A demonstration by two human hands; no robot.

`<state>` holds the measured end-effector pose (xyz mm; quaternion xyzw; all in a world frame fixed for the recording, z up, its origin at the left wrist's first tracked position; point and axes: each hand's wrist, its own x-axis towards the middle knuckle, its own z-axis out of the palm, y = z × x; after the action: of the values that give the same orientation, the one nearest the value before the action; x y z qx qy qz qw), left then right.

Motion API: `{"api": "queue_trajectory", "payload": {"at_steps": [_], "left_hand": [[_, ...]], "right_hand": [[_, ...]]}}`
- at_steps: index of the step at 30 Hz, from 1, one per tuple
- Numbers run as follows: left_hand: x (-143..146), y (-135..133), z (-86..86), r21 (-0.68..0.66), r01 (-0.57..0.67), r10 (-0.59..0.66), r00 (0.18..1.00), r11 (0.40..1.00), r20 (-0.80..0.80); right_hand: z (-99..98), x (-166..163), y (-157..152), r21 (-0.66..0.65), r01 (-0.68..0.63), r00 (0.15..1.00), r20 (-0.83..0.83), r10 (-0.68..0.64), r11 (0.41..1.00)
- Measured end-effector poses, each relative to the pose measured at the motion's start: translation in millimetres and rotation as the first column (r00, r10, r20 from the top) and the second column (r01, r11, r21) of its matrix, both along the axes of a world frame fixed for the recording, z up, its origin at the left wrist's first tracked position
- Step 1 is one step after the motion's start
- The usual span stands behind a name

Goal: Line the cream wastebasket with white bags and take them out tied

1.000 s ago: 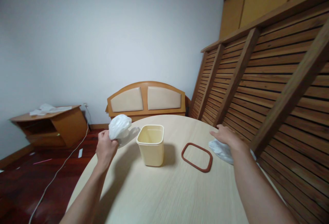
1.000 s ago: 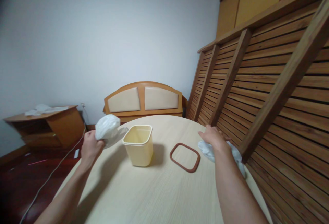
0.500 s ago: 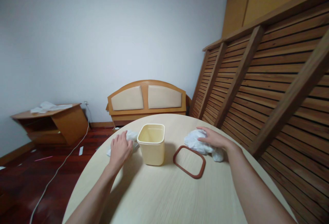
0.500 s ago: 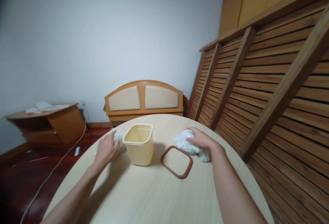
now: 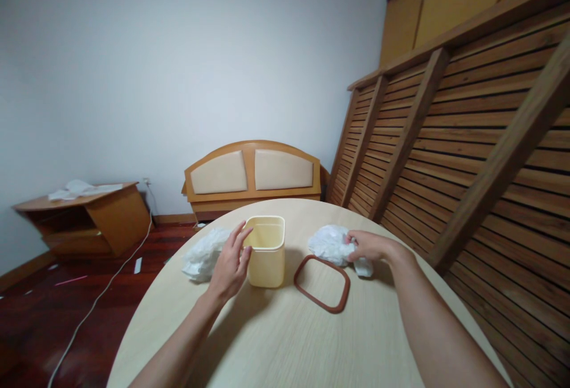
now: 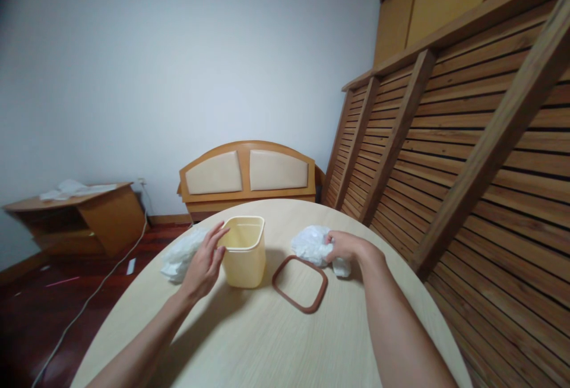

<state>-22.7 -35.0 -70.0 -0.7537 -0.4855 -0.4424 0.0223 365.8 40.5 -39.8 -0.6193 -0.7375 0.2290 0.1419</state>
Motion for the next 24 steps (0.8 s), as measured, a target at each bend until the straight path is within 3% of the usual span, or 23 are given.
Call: {"api": "queue_trajectory", "payload": {"at_steps": [4, 8, 13, 18, 21, 24], "left_hand": [[6.3, -3.3, 1.1, 0.147, -0.038, 0.039, 0.999, 0.988, -0.004], [19.3, -14.9, 5.4, 0.323, 0.012, -0.007, 1.000, 0.946, -0.016], [44.8, -40.3, 12.2, 0.378, 0.150, -0.159, 0.987, 0.913, -0.007], [72.4, -66.1, 14.5, 0.161, 0.379, -0.406, 0.893, 0.911, 0.195], [82.4, -73.9, 15.5, -0.028, 0.389, -0.355, 0.864, 0.921, 0.356], [85.3, -73.5, 18.0, -0.155, 0.371, -0.264, 0.845, 0.916, 0.465]], "right_hand": [[24.0, -12.6, -4.1, 0.172, -0.012, 0.997, -0.068, 0.024, 0.985], [55.7, -28.1, -21.7, 0.398, 0.005, 0.972, -0.216, 0.089, 0.917], [90.1, -52.2, -64.4, 0.383, -0.221, 0.932, -0.188, 0.310, 0.897], [98.9, -82.2, -97.5, 0.219, -0.455, 0.846, -0.195, 0.496, 0.863], [92.8, -99.3, -103.2, 0.124, -0.573, 0.771, -0.254, 0.584, 0.810], [88.1, -108.0, -102.8, 0.114, -0.622, 0.735, -0.256, 0.628, 0.775]]}}
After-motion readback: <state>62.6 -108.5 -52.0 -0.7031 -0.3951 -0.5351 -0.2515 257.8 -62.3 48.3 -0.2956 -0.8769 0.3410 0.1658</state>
